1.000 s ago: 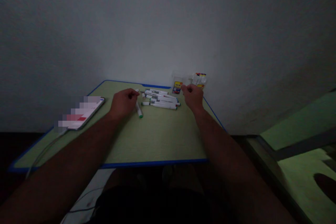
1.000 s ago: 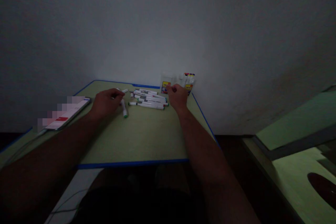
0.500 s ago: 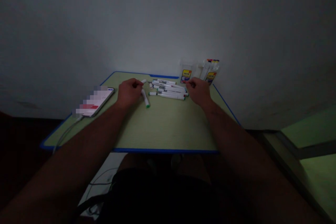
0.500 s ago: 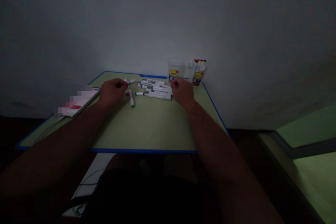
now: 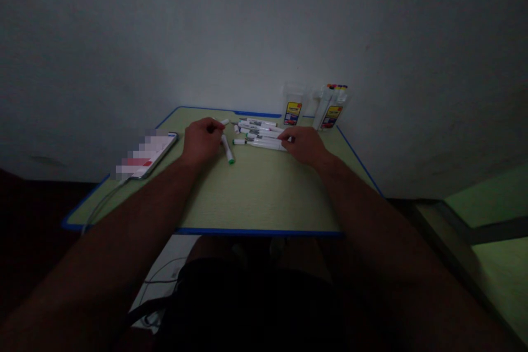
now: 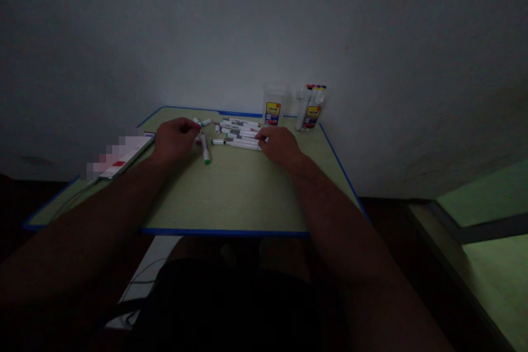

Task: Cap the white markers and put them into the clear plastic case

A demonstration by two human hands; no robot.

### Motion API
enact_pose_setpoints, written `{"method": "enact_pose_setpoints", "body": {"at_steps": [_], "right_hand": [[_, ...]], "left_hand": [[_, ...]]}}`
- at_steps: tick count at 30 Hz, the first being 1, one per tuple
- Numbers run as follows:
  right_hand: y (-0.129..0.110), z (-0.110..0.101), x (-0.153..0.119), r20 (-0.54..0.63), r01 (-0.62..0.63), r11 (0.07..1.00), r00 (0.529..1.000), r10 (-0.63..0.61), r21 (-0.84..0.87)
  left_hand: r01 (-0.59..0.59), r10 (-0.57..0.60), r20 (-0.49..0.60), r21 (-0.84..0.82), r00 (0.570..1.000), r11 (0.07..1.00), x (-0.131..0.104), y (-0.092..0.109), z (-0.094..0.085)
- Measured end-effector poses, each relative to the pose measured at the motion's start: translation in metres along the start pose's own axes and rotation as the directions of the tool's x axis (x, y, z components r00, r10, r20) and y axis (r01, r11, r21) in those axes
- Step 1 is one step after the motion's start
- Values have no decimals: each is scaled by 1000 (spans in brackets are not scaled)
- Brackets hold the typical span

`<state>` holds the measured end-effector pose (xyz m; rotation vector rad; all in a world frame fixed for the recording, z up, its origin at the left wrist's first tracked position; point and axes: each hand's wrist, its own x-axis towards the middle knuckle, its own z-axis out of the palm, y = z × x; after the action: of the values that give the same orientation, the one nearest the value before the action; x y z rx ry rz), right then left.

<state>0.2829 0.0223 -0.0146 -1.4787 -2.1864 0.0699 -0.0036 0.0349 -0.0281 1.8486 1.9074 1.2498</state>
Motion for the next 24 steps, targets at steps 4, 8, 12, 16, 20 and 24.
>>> {"method": "enact_pose_setpoints", "body": {"at_steps": [4,8,12,16,20,24], "right_hand": [[0,2,0,46,16,999,999,-14,-32],[-1,2,-1,83,6,999,997,-2,-47],[0,3,-1,87,9,999,996,-5,-40],[0,3,-1,107,8,999,994,-4,-38],[-2,2,-1,125,6,999,992,0,-47],[-2,2,-1,149,16,996,989,-3,-87]], "left_hand": [[0,0,-27,6,1000,1000,-3,7,-4],[9,-6,-79,35,997,999,-2,10,-8],[19,-14,-157,29,988,999,3,5,-9],[37,-32,-158,31,987,999,5,3,-8],[18,-17,-147,12,989,1000,2,5,-7],[2,0,-142,13,990,1000,0,10,-7]]}}
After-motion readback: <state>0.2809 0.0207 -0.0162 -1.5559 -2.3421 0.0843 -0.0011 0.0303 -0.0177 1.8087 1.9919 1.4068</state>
